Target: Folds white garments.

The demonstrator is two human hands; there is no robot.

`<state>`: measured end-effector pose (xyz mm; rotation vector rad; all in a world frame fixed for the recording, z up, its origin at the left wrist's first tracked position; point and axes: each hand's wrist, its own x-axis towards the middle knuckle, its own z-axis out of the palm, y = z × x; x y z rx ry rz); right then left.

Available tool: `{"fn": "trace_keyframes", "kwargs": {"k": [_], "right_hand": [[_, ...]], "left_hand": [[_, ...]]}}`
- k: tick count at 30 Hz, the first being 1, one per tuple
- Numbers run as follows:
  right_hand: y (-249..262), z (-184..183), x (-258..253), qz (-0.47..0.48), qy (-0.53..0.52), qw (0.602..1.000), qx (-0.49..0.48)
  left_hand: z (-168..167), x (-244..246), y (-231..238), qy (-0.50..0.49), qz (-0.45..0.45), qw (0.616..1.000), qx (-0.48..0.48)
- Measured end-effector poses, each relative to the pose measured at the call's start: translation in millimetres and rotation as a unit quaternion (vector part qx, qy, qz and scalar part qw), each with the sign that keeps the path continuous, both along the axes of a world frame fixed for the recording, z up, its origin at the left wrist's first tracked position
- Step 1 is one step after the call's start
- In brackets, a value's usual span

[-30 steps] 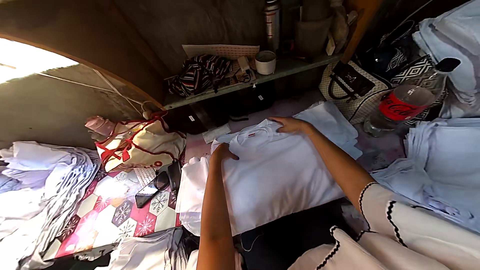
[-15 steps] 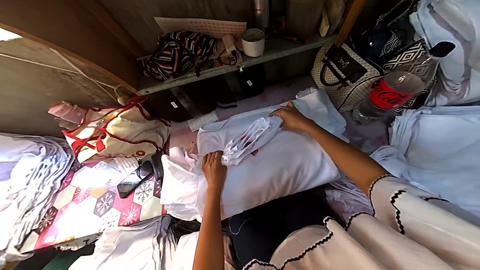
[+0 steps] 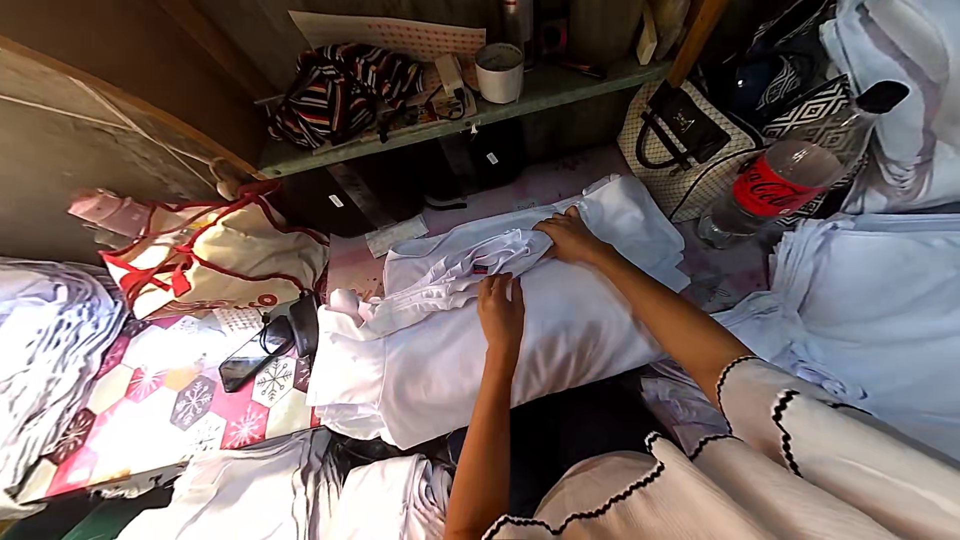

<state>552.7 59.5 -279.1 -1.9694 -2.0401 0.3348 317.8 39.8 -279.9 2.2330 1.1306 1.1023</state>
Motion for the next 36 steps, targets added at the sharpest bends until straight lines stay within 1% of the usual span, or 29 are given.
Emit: {"fn": "trace_keyframes", "kwargs": {"k": [1,3,7,9,11,12,13,14,16,17,19,21,22,25,27,29,31,33,34,35,36], "right_hand": [[0,0,0,-0.002,-0.002,1.000,-0.002],[1,0,-1,-0.006,-0.012,1.000,-0.007],[1,-9,-3,0.002,-0.035,0.999,0.017],[1,3,-2,0.010,-0.029,0.999,-0.043],[5,26,4,0.012,-0.009,0.991,-0.132],[10,38,10,-0.001,0.003,0.987,-0.160],[14,49,18,-0.034,0.018,0.984,-0.174],[20,57,27,-0.093,0.034,0.979,-0.176],[29,61,49,-0.247,0.034,0.959,-0.137],[32,55,61,-0.315,0.024,0.941,-0.121],[36,28,93,-0.403,-0.007,0.908,-0.117],[39,-2,120,-0.433,-0.037,0.890,-0.135],[39,-10,124,-0.434,-0.048,0.888,-0.145],[33,-8,119,-0.441,-0.011,0.886,-0.145],[28,-5,119,-0.448,0.016,0.884,-0.134],[24,-4,122,-0.445,0.033,0.884,-0.137],[24,-5,127,-0.447,0.042,0.883,-0.135],[25,-8,130,-0.442,0.044,0.889,-0.115],[27,-8,129,-0.433,0.039,0.896,-0.093],[28,-7,126,-0.417,0.029,0.907,-0.055],[28,-3,122,-0.395,0.015,0.918,-0.006]], "left_hand": [[-9,9,5,0.013,0.007,1.000,-0.017],[-23,22,16,0.030,0.022,0.999,-0.015],[-44,33,31,0.064,0.038,0.997,0.036],[-50,34,33,0.065,0.039,0.995,0.059],[-53,33,35,0.048,0.038,0.995,0.082],[-55,33,36,0.035,0.037,0.994,0.093],[-58,31,36,0.027,0.038,0.994,0.099],[-59,31,35,0.024,0.038,0.994,0.097],[-59,29,32,0.023,0.040,0.995,0.084],[-58,28,31,0.020,0.041,0.996,0.075],[-53,23,26,0.006,0.036,0.998,0.045],[-48,15,18,-0.014,0.033,0.999,0.018],[-47,9,13,-0.028,0.031,0.999,0.013],[-44,-16,-5,-0.077,0.018,0.997,0.002],[-39,-42,-18,-0.088,0.022,0.996,-0.012],[-30,-82,-30,-0.078,0.049,0.996,-0.010],[-17,-134,-41,-0.052,0.091,0.994,0.006],[2,-192,-56,0.025,0.150,0.988,-0.013],[13,-219,-65,0.091,0.175,0.979,-0.055],[27,-241,-73,0.175,0.192,0.958,-0.126],[40,-258,-79,0.264,0.196,0.918,-0.221]]}}
